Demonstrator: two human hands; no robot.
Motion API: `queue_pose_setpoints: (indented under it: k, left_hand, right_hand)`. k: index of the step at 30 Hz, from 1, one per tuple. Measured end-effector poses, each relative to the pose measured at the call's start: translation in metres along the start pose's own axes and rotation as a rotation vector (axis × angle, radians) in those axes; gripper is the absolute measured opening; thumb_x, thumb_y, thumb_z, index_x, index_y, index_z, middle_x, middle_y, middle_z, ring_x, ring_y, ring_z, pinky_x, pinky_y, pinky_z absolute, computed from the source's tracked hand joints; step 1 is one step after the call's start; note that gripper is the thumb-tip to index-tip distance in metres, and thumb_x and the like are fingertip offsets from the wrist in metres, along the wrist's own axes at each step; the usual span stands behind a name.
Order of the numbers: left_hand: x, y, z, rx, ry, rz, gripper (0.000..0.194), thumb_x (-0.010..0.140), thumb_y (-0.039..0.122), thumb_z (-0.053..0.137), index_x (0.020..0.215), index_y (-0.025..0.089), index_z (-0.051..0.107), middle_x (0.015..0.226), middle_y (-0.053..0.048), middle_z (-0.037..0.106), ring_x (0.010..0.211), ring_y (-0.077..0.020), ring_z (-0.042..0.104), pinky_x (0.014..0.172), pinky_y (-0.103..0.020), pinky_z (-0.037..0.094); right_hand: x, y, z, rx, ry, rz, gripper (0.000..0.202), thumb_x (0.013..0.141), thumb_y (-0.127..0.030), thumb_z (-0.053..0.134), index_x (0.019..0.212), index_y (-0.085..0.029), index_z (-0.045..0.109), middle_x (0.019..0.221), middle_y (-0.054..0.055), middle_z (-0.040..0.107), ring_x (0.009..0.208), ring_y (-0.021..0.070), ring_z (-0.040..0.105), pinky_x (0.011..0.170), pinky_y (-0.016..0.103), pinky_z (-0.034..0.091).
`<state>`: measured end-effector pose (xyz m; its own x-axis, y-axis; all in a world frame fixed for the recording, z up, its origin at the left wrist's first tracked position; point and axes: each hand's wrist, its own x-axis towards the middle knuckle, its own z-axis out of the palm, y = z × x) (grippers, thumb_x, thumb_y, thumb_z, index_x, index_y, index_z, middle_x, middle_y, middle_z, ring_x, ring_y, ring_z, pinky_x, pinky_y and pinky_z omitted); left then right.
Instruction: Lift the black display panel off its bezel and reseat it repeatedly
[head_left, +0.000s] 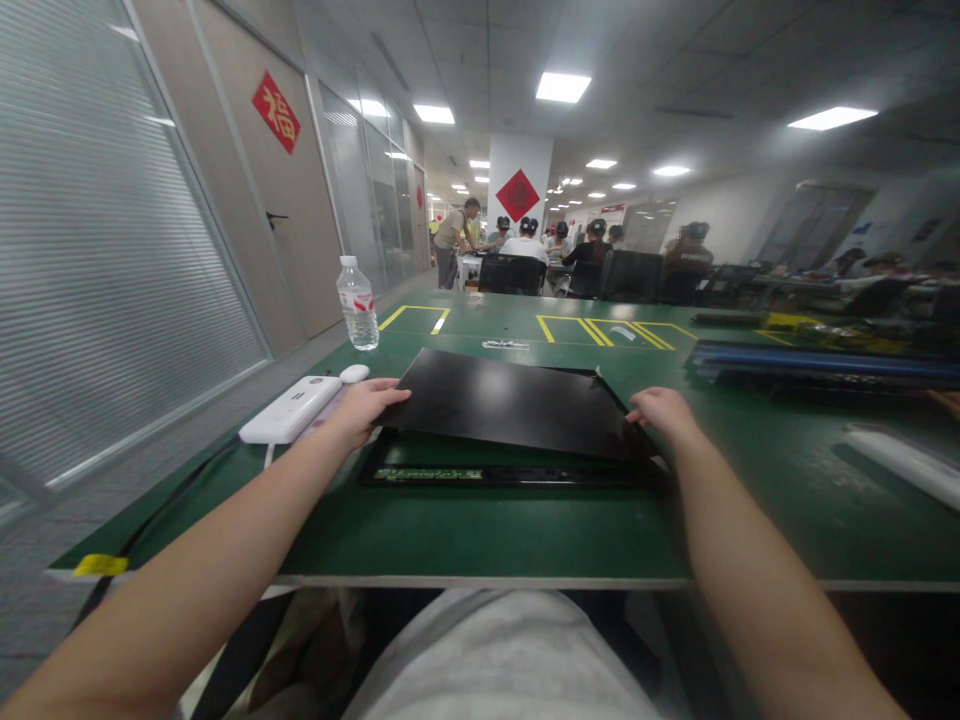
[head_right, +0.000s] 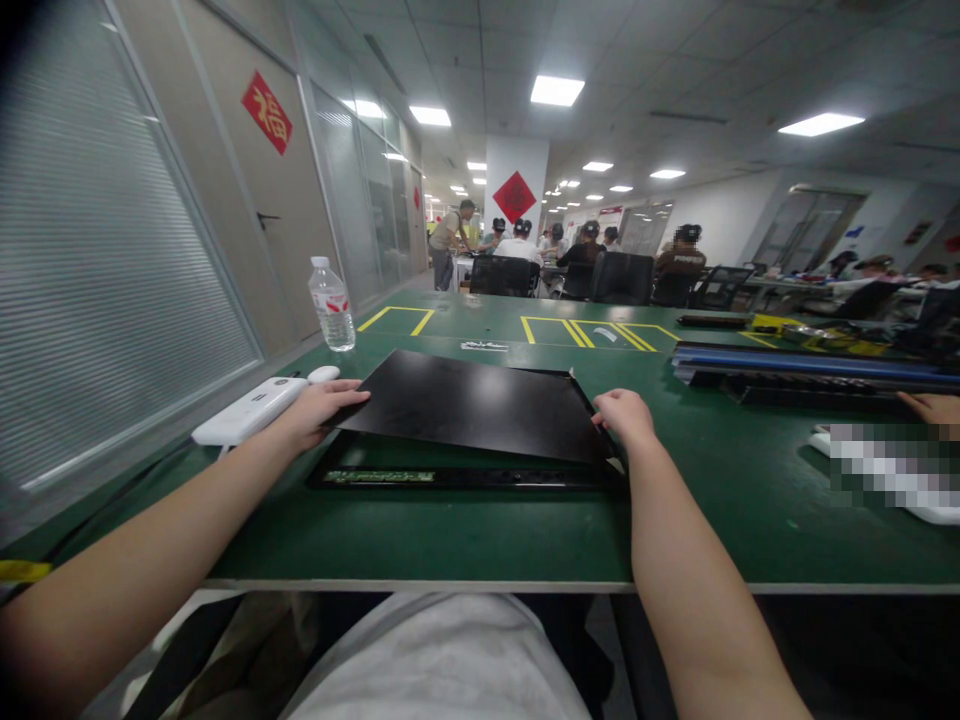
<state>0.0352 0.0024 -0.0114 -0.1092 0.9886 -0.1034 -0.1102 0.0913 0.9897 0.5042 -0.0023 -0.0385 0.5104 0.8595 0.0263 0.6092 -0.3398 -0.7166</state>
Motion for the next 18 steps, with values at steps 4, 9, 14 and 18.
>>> queue_pose_setpoints:
  k: [4, 9, 14, 18]
  left_hand:
    - [-0.0002, -0.0012, 0.0007, 0.034, -0.021, 0.009, 0.017, 0.061, 0.006, 0.076, 0.072, 0.018, 0.073, 0.067, -0.006, 0.075, 0.057, -0.0184, 0.069, 0.053, -0.024, 0.054]
    - [-0.0003, -0.0043, 0.0014, 0.048, -0.049, 0.008, 0.02, 0.056, 0.01, 0.079, 0.075, 0.015, 0.073, 0.068, -0.007, 0.076, 0.057, -0.018, 0.069, 0.054, -0.024, 0.053]
    - [0.0013, -0.0067, -0.0002, 0.137, -0.063, 0.033, 0.027, 0.05, 0.018, 0.084, 0.075, 0.015, 0.072, 0.066, -0.006, 0.075, 0.054, -0.0186, 0.068, 0.051, -0.024, 0.05]
    - [0.0041, -0.0097, -0.0029, 0.196, -0.099, 0.083, 0.027, 0.052, 0.024, 0.085, 0.075, 0.017, 0.072, 0.066, -0.005, 0.075, 0.055, -0.0191, 0.068, 0.051, -0.025, 0.05]
  right_hand:
    - [-0.0003, -0.0005, 0.0002, -0.041, 0.006, -0.019, 0.019, 0.075, -0.028, 0.059, 0.087, -0.018, 0.07, 0.073, 0.006, 0.075, 0.059, 0.0158, 0.063, 0.058, 0.025, 0.045]
    - [-0.0062, -0.0043, -0.0009, -0.097, 0.035, -0.047, 0.02, 0.077, -0.028, 0.059, 0.089, -0.019, 0.071, 0.073, 0.007, 0.075, 0.06, 0.0166, 0.064, 0.057, 0.025, 0.044]
    - [-0.0078, -0.0043, -0.0011, -0.101, 0.033, -0.055, 0.019, 0.076, -0.027, 0.058, 0.088, -0.019, 0.071, 0.074, 0.006, 0.075, 0.063, 0.0173, 0.065, 0.057, 0.025, 0.044]
    - [-0.0063, -0.0035, -0.0007, -0.101, 0.031, -0.056, 0.018, 0.076, -0.027, 0.059, 0.087, -0.019, 0.071, 0.074, 0.006, 0.075, 0.063, 0.0178, 0.064, 0.058, 0.026, 0.045]
